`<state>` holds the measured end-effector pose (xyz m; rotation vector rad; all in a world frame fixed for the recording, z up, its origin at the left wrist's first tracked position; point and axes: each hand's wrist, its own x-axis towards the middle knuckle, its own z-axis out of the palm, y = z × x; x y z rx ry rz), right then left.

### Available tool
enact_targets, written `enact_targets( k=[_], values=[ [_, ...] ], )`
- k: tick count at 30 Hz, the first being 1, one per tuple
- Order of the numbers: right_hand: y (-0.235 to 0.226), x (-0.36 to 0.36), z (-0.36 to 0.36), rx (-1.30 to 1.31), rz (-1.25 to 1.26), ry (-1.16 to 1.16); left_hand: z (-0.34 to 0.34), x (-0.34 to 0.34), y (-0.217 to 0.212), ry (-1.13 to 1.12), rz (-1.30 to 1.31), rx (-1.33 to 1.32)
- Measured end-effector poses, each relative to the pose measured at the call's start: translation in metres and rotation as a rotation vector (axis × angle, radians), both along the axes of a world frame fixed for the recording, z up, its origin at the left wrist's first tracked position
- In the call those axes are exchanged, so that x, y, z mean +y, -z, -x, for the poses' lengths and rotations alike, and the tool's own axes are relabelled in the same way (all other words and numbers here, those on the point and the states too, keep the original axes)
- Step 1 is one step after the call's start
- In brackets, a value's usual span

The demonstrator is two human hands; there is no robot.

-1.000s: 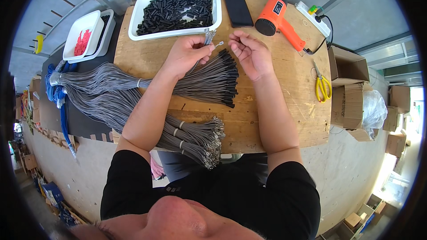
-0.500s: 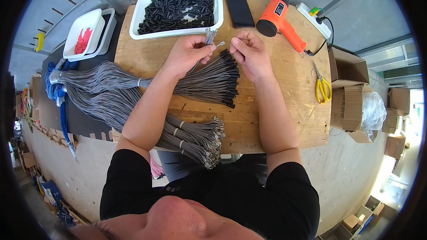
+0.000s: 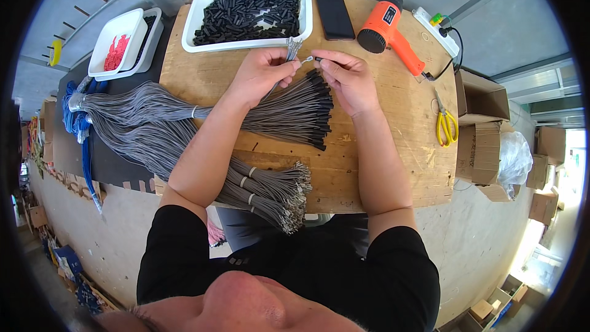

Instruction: Applying and shrinking heat-shrink tubing on wire connectors using a heat gun.

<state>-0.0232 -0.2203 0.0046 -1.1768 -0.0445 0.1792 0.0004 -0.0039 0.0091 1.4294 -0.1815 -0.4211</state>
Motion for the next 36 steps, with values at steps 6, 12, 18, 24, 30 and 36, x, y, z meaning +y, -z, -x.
enact_targets(
  k=[6,12,18,24,30,36],
  values=[
    [0.0044,-0.0016,-0.0017,-0.029,-0.012,0.050,-0.0002,0.0001,0.0010,0.008,0.011,-0.004],
    [0.0008,-0.0008,-0.0004,0.009,0.017,0.026,0.0008,-0.0001,0.0000,0.001,0.005,-0.009],
    [0.0013,0.0020,-0.0001,-0.007,0.044,0.096,0.0014,0.0006,0.0005,0.022,-0.015,-0.016],
    [0.0057,0.0002,0.0002,-0.078,0.053,0.095,0.0003,0.0013,0.0036,0.055,-0.015,0.003],
    [0.0016,0.0010,0.0027,-0.110,0.148,0.095,0.0009,0.0017,0.0028,0.065,-0.020,0.040],
    [0.0018,0.0042,0.0039,-0.143,0.215,0.089,0.0005,0.0017,0.0045,0.074,-0.014,0.038]
  ],
)
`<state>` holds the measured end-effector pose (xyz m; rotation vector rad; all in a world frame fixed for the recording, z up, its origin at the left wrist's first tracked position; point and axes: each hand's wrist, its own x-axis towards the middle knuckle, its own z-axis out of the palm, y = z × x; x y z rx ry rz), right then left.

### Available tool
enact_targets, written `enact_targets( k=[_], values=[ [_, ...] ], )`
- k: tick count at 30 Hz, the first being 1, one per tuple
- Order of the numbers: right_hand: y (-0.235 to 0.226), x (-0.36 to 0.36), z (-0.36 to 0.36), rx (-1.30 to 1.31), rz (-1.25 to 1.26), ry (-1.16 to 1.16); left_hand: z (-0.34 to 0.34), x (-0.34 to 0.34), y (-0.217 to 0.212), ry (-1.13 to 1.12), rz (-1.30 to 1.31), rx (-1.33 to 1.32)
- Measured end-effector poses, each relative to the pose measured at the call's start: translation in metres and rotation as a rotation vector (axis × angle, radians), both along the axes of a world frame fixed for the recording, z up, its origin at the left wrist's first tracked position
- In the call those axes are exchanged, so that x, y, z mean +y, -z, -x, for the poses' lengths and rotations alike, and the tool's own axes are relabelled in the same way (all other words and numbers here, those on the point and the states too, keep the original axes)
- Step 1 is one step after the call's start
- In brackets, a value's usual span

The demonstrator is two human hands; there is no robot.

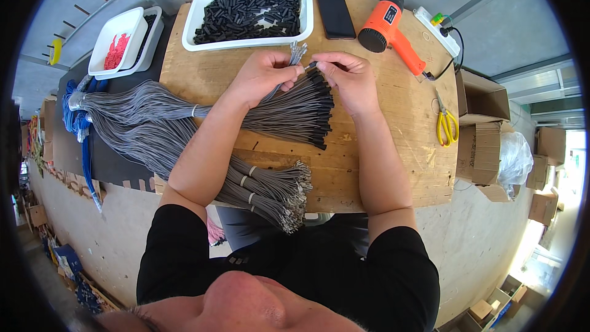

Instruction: Applying and shrinking heat-shrink tubing on wire connectors using a heat gun.

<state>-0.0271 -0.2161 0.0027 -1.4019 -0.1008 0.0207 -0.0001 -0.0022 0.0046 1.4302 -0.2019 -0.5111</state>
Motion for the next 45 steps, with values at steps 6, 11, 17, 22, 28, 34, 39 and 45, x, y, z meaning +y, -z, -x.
enact_targets(
  k=[6,11,17,22,28,34,39,45],
  values=[
    [-0.002,-0.001,-0.001,0.026,-0.034,0.076,0.000,0.000,0.000,-0.036,0.023,0.029],
    [-0.001,-0.010,-0.006,0.152,-0.318,-0.035,-0.002,0.001,0.001,-0.005,0.019,-0.001],
    [0.000,-0.012,-0.006,0.198,-0.355,-0.130,-0.002,0.001,0.001,-0.006,0.021,-0.018],
    [0.001,-0.010,-0.006,0.216,-0.319,-0.142,-0.001,0.002,0.000,0.012,0.015,-0.033],
    [0.001,-0.008,-0.005,0.202,-0.300,-0.130,0.000,0.001,-0.002,0.006,0.003,-0.025],
    [0.001,-0.006,-0.006,0.198,-0.289,-0.091,-0.001,0.001,0.001,-0.011,-0.014,-0.021],
    [0.003,-0.014,-0.009,0.136,-0.228,0.039,-0.002,-0.001,0.007,-0.034,-0.101,-0.132],
    [0.000,0.007,-0.005,-0.077,-0.009,0.103,-0.001,-0.001,0.006,-0.019,-0.175,-0.207]
  ],
)
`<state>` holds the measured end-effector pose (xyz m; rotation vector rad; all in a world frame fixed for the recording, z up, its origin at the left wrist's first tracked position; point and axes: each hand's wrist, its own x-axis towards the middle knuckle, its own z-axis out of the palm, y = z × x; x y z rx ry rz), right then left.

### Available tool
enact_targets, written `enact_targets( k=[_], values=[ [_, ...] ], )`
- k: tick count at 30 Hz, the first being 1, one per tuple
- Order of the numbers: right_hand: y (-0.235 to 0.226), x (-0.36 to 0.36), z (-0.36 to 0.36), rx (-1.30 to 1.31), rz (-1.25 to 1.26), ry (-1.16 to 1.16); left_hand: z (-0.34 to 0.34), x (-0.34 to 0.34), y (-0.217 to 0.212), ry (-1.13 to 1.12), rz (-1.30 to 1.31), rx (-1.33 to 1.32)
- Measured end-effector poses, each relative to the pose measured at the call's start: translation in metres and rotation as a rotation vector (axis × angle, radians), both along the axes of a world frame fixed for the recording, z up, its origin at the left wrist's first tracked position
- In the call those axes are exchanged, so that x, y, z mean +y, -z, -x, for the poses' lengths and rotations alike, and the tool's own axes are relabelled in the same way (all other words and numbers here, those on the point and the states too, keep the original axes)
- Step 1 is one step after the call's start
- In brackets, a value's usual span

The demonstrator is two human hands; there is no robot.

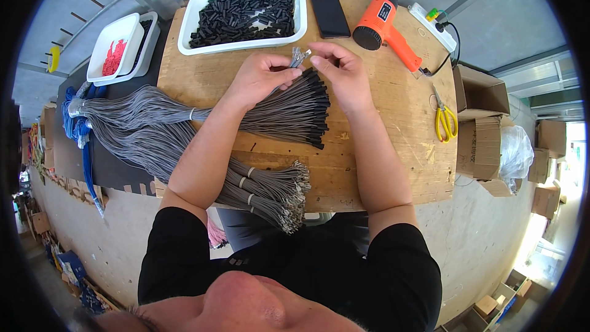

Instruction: Applying and shrinking heat-shrink tubing on wire connectors using a heat gun.

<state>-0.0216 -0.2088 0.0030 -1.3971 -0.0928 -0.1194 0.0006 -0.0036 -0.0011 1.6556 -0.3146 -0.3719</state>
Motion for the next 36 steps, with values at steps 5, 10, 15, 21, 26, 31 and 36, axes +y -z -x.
enact_targets(
  k=[5,10,15,21,26,31,36],
  values=[
    [0.004,-0.002,0.000,-0.003,0.164,-0.029,0.000,-0.001,0.000,-0.025,0.094,0.065],
    [0.007,-0.006,0.002,0.033,0.114,-0.036,0.000,-0.001,-0.001,-0.022,0.082,0.011],
    [-0.004,0.000,0.006,0.090,0.111,-0.080,-0.001,0.000,0.000,-0.017,-0.023,-0.054],
    [0.015,-0.032,-0.013,0.325,-0.548,-0.105,0.000,-0.002,-0.005,-0.044,0.167,0.101],
    [0.024,-0.029,-0.017,0.392,-0.691,-0.015,0.001,-0.001,-0.007,-0.060,0.187,0.148],
    [0.016,-0.024,-0.014,0.337,-0.599,-0.061,0.000,0.000,-0.007,-0.050,0.216,0.165],
    [0.019,-0.029,-0.010,0.336,-0.455,-0.047,0.000,0.000,-0.007,-0.042,0.227,0.173]
  ],
)
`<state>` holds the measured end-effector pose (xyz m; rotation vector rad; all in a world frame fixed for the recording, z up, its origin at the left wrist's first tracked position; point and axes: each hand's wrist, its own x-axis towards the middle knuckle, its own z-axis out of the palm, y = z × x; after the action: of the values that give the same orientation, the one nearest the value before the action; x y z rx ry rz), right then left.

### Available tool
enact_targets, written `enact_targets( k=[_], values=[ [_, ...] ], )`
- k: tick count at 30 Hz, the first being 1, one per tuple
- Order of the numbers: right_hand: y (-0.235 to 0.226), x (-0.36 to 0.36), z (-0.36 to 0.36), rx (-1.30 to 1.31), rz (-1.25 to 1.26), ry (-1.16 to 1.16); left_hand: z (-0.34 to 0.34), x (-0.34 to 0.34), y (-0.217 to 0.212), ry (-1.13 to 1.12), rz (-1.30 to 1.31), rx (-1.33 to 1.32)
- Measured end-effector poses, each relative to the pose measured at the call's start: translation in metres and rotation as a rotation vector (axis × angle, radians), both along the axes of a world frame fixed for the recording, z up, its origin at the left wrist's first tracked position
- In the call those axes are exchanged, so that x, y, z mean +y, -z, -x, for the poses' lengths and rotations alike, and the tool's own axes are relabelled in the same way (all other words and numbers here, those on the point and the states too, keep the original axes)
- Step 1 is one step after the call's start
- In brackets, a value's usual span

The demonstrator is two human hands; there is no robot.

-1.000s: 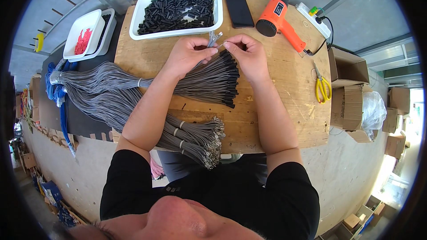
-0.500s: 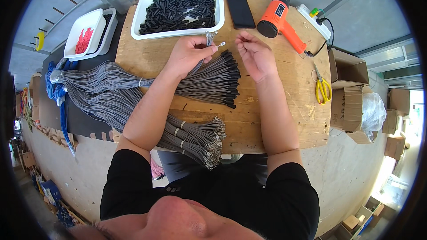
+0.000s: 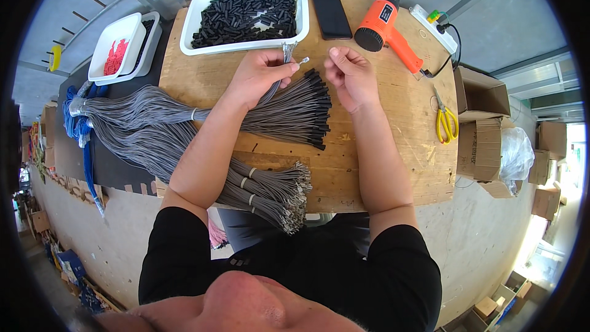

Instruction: Applying and shrinking heat-shrink tubing on wire connectors using a heat gun.

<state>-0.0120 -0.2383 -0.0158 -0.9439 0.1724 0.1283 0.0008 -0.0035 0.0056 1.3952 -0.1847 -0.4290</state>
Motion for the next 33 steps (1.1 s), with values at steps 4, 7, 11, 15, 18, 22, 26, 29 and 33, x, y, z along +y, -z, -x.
enact_targets(
  k=[4,7,11,15,18,22,26,29,33],
  values=[
    [-0.010,0.009,0.007,-0.099,0.230,-0.059,0.000,0.001,0.001,-0.001,0.006,0.001],
    [-0.018,0.016,0.009,-0.113,0.167,-0.074,-0.001,0.001,0.002,-0.001,0.020,0.015],
    [-0.022,0.019,0.013,-0.174,0.258,-0.124,0.000,0.001,0.000,-0.002,0.043,0.037],
    [-0.015,0.017,0.011,-0.201,0.266,-0.130,-0.001,0.001,0.000,0.001,0.047,0.046],
    [-0.013,0.016,0.010,-0.218,0.280,-0.129,-0.001,0.001,0.000,0.001,0.055,0.042],
    [-0.013,0.016,0.010,-0.230,0.293,-0.111,-0.001,0.001,0.002,-0.001,0.047,0.033],
    [-0.015,0.018,0.011,-0.234,0.315,-0.113,-0.001,0.001,0.002,0.000,0.051,0.031],
    [-0.014,0.017,0.011,-0.261,0.314,-0.103,0.000,0.001,0.000,0.008,0.062,0.029],
    [-0.013,0.020,0.012,-0.276,0.317,-0.066,0.001,0.002,-0.003,0.022,0.019,0.029]
  ],
)
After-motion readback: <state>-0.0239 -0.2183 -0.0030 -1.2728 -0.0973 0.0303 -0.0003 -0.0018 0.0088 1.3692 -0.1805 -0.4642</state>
